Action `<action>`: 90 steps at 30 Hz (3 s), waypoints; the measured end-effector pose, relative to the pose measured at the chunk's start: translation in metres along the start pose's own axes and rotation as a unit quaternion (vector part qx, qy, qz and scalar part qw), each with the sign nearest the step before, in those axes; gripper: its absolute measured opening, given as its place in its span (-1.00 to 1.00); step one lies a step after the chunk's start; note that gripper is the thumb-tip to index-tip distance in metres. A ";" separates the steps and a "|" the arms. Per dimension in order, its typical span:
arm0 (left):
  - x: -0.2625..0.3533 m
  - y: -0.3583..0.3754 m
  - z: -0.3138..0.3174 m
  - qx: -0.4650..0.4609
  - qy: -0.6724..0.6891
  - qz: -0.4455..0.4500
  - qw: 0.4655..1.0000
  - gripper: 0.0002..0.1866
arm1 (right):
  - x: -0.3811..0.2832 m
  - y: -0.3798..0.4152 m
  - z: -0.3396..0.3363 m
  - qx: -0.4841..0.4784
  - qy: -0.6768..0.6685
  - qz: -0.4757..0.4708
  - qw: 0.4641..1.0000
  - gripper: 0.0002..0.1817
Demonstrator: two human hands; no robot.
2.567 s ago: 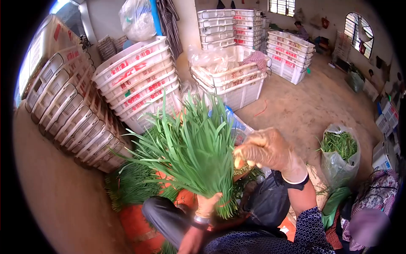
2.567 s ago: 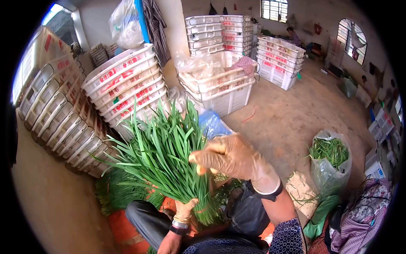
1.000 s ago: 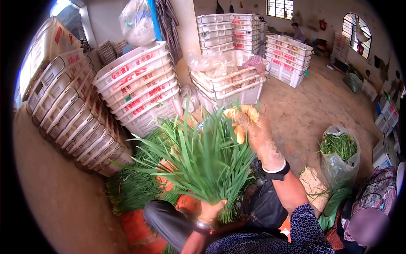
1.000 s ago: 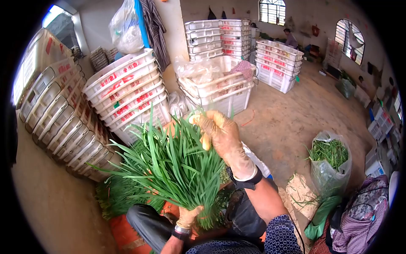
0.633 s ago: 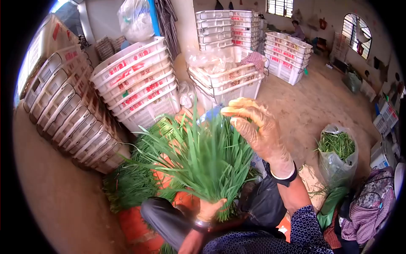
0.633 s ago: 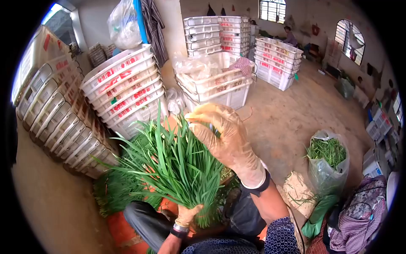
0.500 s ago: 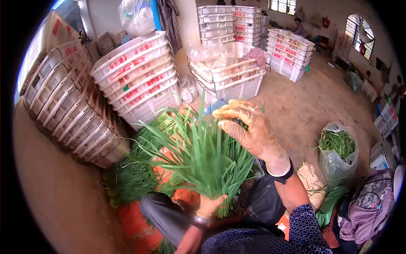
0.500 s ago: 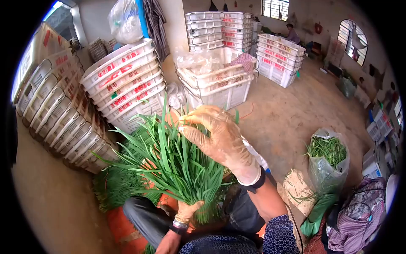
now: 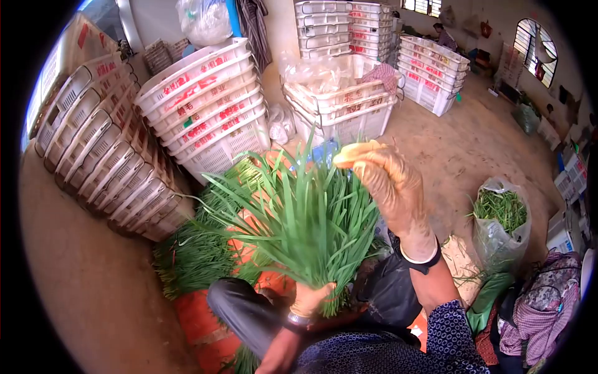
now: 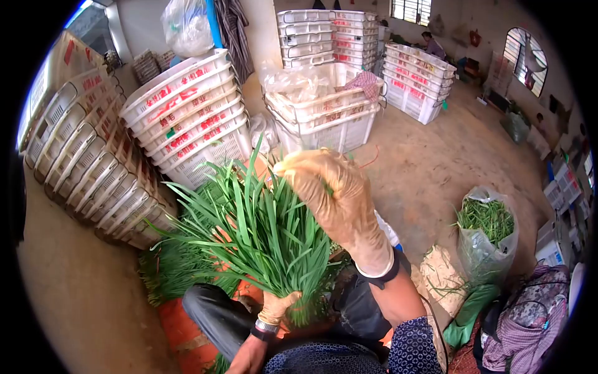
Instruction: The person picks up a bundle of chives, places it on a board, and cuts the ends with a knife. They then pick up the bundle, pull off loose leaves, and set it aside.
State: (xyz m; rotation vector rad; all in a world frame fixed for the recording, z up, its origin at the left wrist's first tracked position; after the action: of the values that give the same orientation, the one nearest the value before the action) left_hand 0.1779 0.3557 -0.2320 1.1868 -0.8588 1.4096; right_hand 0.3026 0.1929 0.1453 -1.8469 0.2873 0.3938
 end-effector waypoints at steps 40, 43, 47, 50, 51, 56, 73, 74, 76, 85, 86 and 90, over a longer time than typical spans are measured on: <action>-0.070 -0.011 -0.031 -0.031 -0.307 -0.111 0.945 -0.15 | 0.041 0.046 0.055 -0.221 0.328 -0.091 0.914 -0.67; -0.041 -0.029 0.037 -0.066 -0.235 -0.123 0.962 -0.16 | 0.044 0.048 0.041 -0.176 0.312 -0.078 0.930 -0.65; -0.034 -0.043 0.081 -0.102 -0.210 -0.139 0.962 -0.18 | 0.041 0.058 0.001 -0.077 0.335 -0.069 0.936 -0.79; -0.033 -0.048 0.105 -0.122 -0.205 -0.150 0.959 -0.18 | 0.043 0.066 -0.007 -0.108 0.395 -0.060 0.910 -0.79; -0.033 -0.051 0.111 -0.128 -0.202 -0.152 0.959 -0.19 | 0.043 0.068 -0.007 -0.113 0.413 -0.058 0.902 -0.79; -0.032 -0.053 0.134 -0.150 -0.190 -0.166 0.956 -0.20 | 0.039 0.049 -0.047 0.007 0.295 -0.016 0.955 -0.78; -0.052 -0.050 -0.017 0.053 -0.022 -0.287 0.956 -0.23 | 0.097 0.214 0.012 -0.200 0.112 0.332 0.915 -0.53; -0.055 -0.042 -0.036 0.074 0.005 -0.299 0.951 -0.23 | 0.099 0.230 0.022 -0.220 0.080 0.360 0.903 -0.49; -0.064 -0.028 -0.068 0.096 0.056 -0.318 0.942 -0.23 | 0.110 0.265 0.044 -0.265 0.050 0.388 0.881 -0.39; -0.008 -0.035 0.009 -0.030 0.302 -0.216 0.928 -0.13 | 0.103 0.323 0.105 -0.384 -0.007 0.442 0.811 0.02; -0.010 -0.040 0.007 -0.055 0.269 -0.203 0.940 -0.08 | 0.100 0.320 0.109 -0.394 -0.034 0.458 0.796 0.01; -0.019 -0.040 0.000 -0.036 0.239 -0.189 0.952 -0.13 | 0.096 0.319 0.123 -0.351 -0.139 0.470 0.798 0.00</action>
State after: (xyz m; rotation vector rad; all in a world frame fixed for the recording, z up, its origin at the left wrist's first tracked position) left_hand 0.2158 0.3583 -0.2543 0.8424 -0.3177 1.2547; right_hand 0.2514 0.2142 -0.2053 -2.1942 0.9628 1.6315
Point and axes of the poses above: each hand's wrist, its own y-axis away from the middle knuckle, its own z-axis out of the palm, x = y × z, the point moved 10 cm from there along -y, towards the middle knuckle, and after that the axes turned 10 degrees about -z, right-handed, at the moved point
